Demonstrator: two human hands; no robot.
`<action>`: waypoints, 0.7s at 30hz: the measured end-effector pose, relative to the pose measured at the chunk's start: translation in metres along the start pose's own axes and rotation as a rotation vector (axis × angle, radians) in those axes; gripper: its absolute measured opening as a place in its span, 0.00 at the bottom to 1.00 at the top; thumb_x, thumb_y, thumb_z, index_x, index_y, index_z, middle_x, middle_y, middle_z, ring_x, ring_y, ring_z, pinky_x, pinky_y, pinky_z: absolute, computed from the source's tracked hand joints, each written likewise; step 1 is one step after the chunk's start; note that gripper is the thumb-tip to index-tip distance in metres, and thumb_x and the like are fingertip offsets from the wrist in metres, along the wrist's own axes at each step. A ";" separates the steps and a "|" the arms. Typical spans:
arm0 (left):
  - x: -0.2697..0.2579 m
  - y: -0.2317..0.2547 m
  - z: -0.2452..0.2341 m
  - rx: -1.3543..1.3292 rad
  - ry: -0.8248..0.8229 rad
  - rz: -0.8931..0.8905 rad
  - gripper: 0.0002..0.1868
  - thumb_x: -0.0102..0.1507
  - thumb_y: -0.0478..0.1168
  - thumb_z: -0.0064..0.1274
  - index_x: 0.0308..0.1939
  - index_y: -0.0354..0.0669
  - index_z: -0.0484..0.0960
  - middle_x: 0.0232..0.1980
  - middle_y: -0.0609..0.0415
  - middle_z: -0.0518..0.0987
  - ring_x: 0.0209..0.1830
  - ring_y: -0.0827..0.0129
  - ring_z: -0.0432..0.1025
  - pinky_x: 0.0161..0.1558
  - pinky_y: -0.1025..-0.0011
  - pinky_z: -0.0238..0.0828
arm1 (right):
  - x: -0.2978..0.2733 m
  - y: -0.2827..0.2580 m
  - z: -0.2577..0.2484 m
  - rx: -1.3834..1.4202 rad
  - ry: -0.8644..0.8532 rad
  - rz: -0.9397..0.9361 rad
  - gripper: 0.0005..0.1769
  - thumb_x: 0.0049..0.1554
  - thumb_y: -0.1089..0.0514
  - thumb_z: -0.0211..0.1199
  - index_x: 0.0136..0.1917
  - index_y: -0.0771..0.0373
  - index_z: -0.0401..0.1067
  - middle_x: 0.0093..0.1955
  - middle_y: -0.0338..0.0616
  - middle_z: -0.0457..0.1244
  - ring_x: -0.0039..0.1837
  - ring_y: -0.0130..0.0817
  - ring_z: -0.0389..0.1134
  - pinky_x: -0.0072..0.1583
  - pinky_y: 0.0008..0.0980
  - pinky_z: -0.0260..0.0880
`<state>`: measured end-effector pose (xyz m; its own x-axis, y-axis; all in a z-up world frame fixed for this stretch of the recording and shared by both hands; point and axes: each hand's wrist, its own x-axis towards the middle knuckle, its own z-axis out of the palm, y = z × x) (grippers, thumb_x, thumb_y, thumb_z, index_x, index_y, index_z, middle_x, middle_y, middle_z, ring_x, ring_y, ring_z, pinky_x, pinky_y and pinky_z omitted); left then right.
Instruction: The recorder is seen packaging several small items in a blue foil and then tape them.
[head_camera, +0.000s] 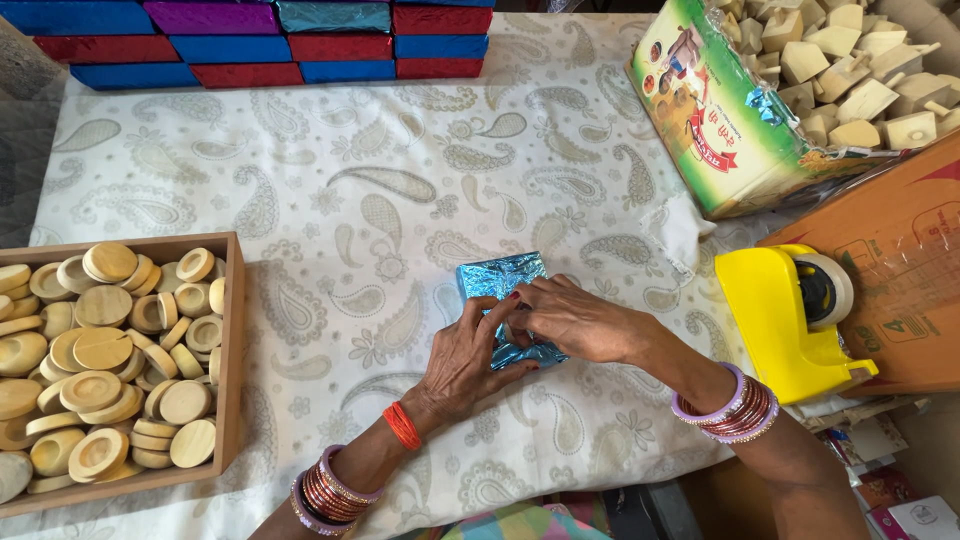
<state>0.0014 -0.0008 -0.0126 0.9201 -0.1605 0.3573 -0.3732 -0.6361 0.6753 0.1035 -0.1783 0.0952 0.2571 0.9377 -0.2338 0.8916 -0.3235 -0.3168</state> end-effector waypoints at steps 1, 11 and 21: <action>0.001 0.002 -0.002 0.001 -0.001 0.001 0.51 0.55 0.59 0.69 0.74 0.50 0.57 0.62 0.44 0.68 0.39 0.57 0.78 0.38 0.60 0.78 | -0.001 0.002 0.002 0.000 0.001 0.000 0.11 0.50 0.69 0.61 0.45 0.57 0.70 0.54 0.44 0.59 0.59 0.42 0.60 0.59 0.44 0.57; 0.007 0.010 -0.008 -0.072 -0.030 -0.121 0.51 0.51 0.58 0.71 0.72 0.48 0.60 0.62 0.46 0.65 0.41 0.60 0.78 0.41 0.59 0.76 | -0.008 -0.002 0.009 -0.038 0.087 -0.015 0.11 0.50 0.66 0.63 0.47 0.59 0.70 0.51 0.45 0.58 0.59 0.42 0.60 0.58 0.44 0.57; 0.005 0.001 0.003 -0.023 0.004 -0.046 0.30 0.51 0.56 0.71 0.52 0.50 0.80 0.64 0.48 0.66 0.44 0.61 0.78 0.37 0.63 0.79 | -0.023 -0.007 0.024 -0.003 0.358 -0.027 0.12 0.49 0.70 0.62 0.47 0.60 0.70 0.56 0.47 0.60 0.62 0.48 0.62 0.62 0.46 0.62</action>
<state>0.0062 -0.0040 -0.0120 0.9361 -0.1283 0.3276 -0.3327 -0.6254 0.7058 0.0819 -0.2007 0.0810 0.3475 0.9310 0.1116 0.9006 -0.2983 -0.3161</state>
